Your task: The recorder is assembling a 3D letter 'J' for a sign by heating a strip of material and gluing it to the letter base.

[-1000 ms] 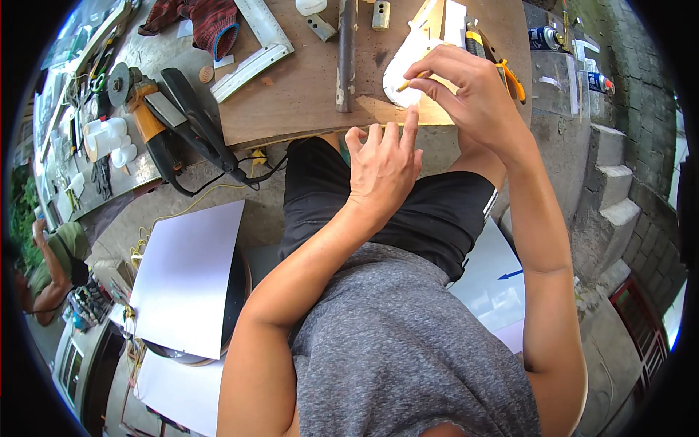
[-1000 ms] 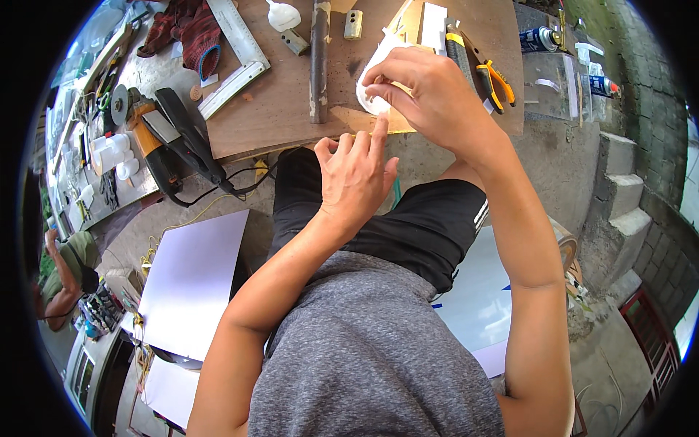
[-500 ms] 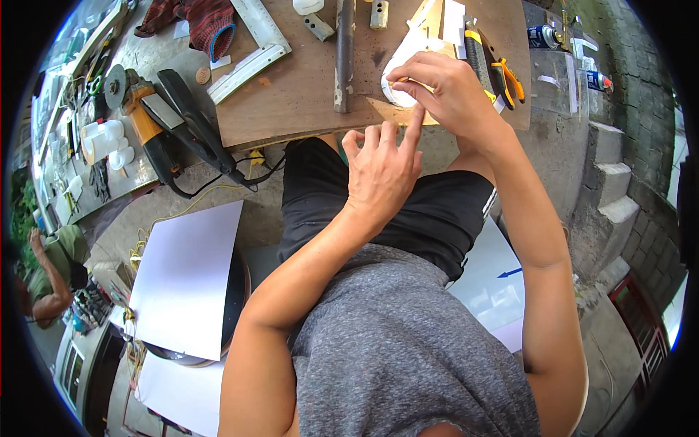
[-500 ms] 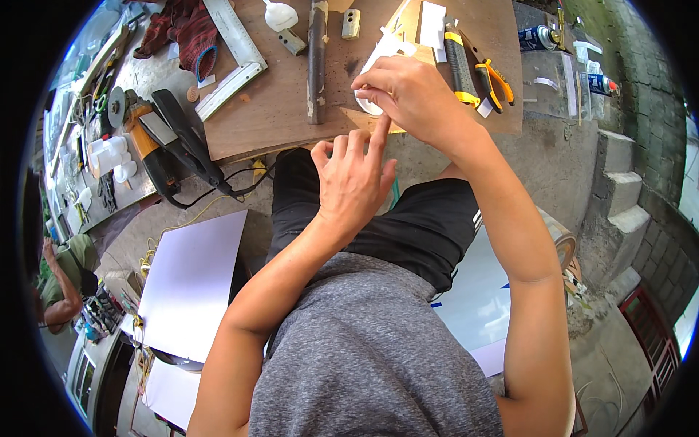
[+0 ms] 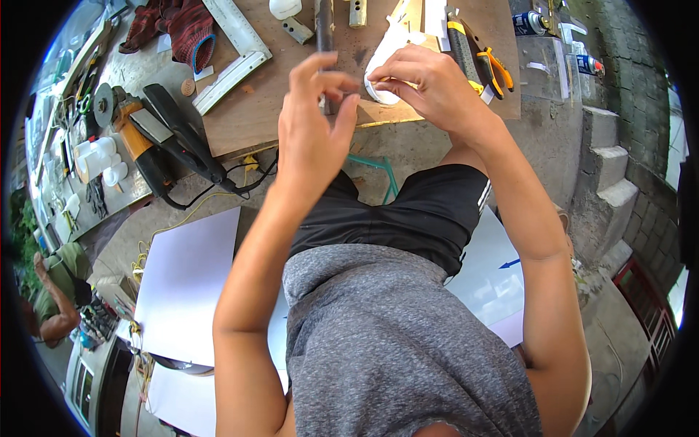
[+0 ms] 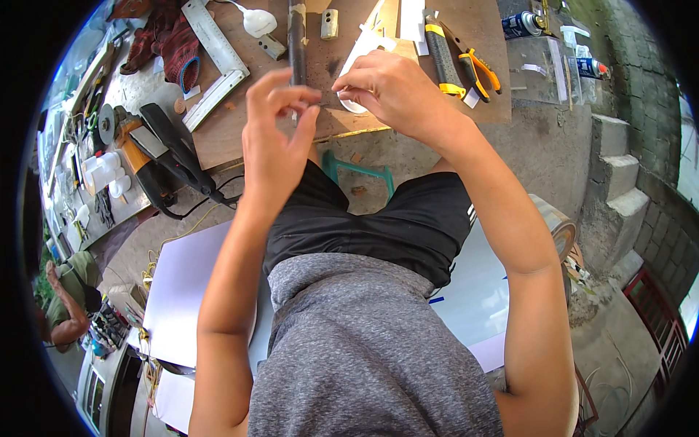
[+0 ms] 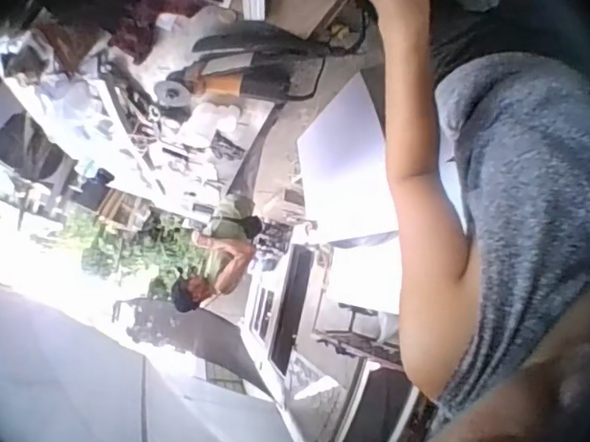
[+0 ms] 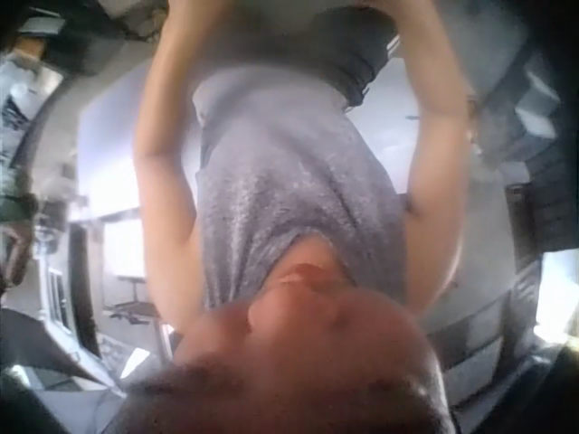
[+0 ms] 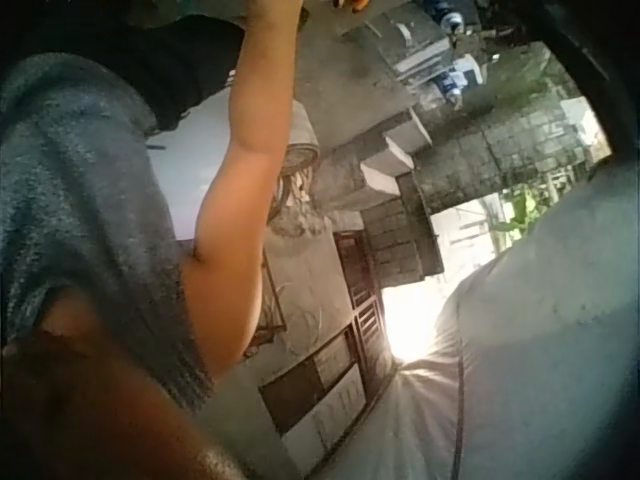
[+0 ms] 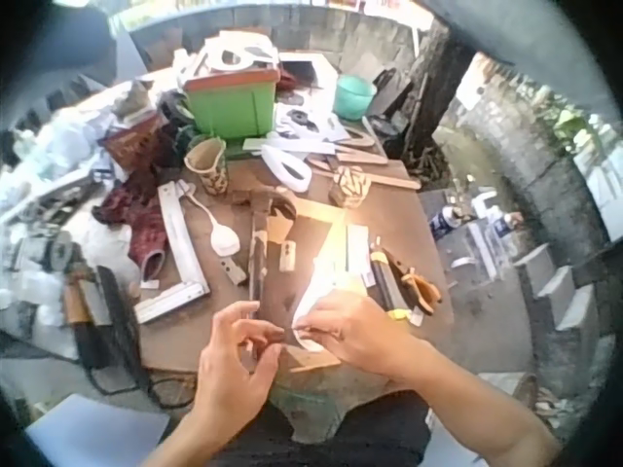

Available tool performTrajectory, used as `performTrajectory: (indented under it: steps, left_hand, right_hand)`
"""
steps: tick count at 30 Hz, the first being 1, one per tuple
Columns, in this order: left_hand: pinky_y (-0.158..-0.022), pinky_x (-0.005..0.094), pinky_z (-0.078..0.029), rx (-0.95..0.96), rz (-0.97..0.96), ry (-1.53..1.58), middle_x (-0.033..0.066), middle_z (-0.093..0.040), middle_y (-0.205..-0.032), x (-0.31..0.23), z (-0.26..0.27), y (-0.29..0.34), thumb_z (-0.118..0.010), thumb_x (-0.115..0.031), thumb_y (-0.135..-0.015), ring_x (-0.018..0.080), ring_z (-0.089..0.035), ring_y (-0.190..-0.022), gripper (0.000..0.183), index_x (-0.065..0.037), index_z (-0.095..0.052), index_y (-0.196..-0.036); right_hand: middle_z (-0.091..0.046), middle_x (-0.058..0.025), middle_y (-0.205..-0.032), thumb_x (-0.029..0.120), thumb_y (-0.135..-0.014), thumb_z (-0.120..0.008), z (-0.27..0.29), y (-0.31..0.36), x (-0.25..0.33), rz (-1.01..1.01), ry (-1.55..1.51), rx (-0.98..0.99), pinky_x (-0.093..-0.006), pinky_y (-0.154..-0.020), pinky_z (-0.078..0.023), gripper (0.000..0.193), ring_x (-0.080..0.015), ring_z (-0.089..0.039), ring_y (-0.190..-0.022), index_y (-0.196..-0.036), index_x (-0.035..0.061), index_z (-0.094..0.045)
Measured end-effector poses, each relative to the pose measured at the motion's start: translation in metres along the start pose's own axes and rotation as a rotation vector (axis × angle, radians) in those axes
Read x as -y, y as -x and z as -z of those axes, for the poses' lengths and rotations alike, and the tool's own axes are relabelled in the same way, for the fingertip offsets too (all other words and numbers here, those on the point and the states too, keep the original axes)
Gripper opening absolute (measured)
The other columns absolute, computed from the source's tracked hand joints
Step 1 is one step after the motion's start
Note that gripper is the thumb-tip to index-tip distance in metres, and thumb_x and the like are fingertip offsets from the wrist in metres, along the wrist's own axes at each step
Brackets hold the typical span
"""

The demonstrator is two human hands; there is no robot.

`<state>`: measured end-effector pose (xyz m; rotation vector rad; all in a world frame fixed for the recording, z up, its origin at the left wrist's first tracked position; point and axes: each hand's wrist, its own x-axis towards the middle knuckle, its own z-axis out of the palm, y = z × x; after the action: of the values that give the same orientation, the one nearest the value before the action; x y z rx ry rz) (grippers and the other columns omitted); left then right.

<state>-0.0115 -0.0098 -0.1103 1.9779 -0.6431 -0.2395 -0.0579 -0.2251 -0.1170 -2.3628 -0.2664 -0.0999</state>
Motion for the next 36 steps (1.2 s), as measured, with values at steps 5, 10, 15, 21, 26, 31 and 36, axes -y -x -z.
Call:
performTrajectory:
  steps: [5, 10, 15, 21, 26, 31, 36]
  left_hand:
    - [-0.088, 0.0363, -0.053, 0.248, -0.008, 0.114, 0.0086, -0.075, -0.11, 0.02, -0.012, -0.034, -0.075, 0.001, -0.084, 0.023, -0.069, -0.093, 0.07, -0.013, -0.046, -0.146]
    - [-0.087, 0.036, -0.053, 0.332, 0.004, 0.138, 0.0086, -0.076, -0.106, 0.028, -0.017, -0.037, -0.079, 0.0, -0.081, 0.0228, -0.069, -0.094, 0.073, -0.017, -0.049, -0.146]
    - [-0.079, 0.0362, -0.058, 0.264, -0.085, 0.078, 0.009, -0.075, -0.1, 0.032, -0.024, -0.038, -0.082, -0.004, -0.08, 0.0233, -0.073, -0.09, 0.064, -0.012, -0.056, -0.137]
    - [-0.081, 0.0308, -0.055, 0.236, -0.074, 0.032, 0.0062, -0.076, -0.098, 0.036, -0.029, -0.034, -0.08, -0.002, -0.082, 0.0162, -0.072, -0.088, 0.048, -0.01, -0.064, -0.127]
    - [-0.078, 0.0293, -0.054, 0.217, -0.119, 0.043, 0.007, -0.073, -0.095, 0.029, -0.025, -0.037, -0.076, 0.003, -0.083, 0.0156, -0.069, -0.082, 0.028, -0.005, -0.074, -0.11]
    - [-0.073, 0.0325, -0.055, 0.165, -0.215, 0.071, 0.0093, -0.07, -0.097, 0.032, -0.019, -0.038, -0.074, 0.001, -0.086, 0.0216, -0.069, -0.08, 0.02, -0.004, -0.076, -0.105]
    - [-0.074, 0.0284, -0.051, 0.209, -0.126, 0.061, 0.0082, -0.069, -0.1, 0.024, -0.016, -0.039, -0.068, -0.001, -0.093, 0.017, -0.066, -0.082, 0.016, -0.001, -0.074, -0.108]
  right_hand:
    - [-0.071, -0.0093, -0.088, 0.011, -0.084, -0.075, -0.003, 0.0, -0.001, 0.017, 0.013, -0.018, -0.0395, -0.08, -0.053, 0.013, -0.0292, -0.066, -0.088, -0.095, 0.0052, -0.074]
    - [-0.07, -0.0109, -0.084, 0.012, -0.08, -0.078, -0.007, 0.001, 0.002, 0.058, 0.033, -0.107, -0.0413, -0.08, -0.051, 0.016, -0.0306, -0.067, -0.086, -0.093, 0.0063, -0.069]
    - [-0.069, -0.0116, -0.082, 0.01, -0.08, -0.078, -0.006, 0.0, 0.002, 0.026, 0.041, -0.093, -0.0419, -0.083, -0.05, 0.015, -0.0304, -0.067, -0.086, -0.092, 0.0068, -0.07]
    - [-0.069, -0.01, -0.083, 0.011, -0.081, -0.076, -0.006, 0.003, -0.002, 0.024, -0.013, -0.095, -0.0423, -0.083, -0.05, 0.013, -0.0299, -0.066, -0.087, -0.092, 0.0067, -0.071]
    - [-0.071, -0.0108, -0.09, 0.013, -0.087, -0.074, 0.016, 0.014, 0.003, -0.175, -0.119, -0.238, -0.0398, -0.085, -0.05, 0.015, -0.0309, -0.066, -0.092, -0.099, 0.0052, -0.072]
    - [-0.074, -0.0105, -0.093, 0.013, -0.094, -0.07, 0.046, 0.038, -0.009, -0.425, -0.007, -0.451, -0.0317, -0.077, -0.053, 0.017, -0.0184, -0.07, -0.086, -0.107, 0.0024, -0.072]
    - [-0.076, -0.0092, -0.094, 0.012, -0.096, -0.067, 0.073, 0.078, -0.031, -0.611, 0.015, -0.675, -0.0294, -0.08, -0.053, 0.016, -0.0148, -0.069, -0.084, -0.109, 0.003, -0.073]
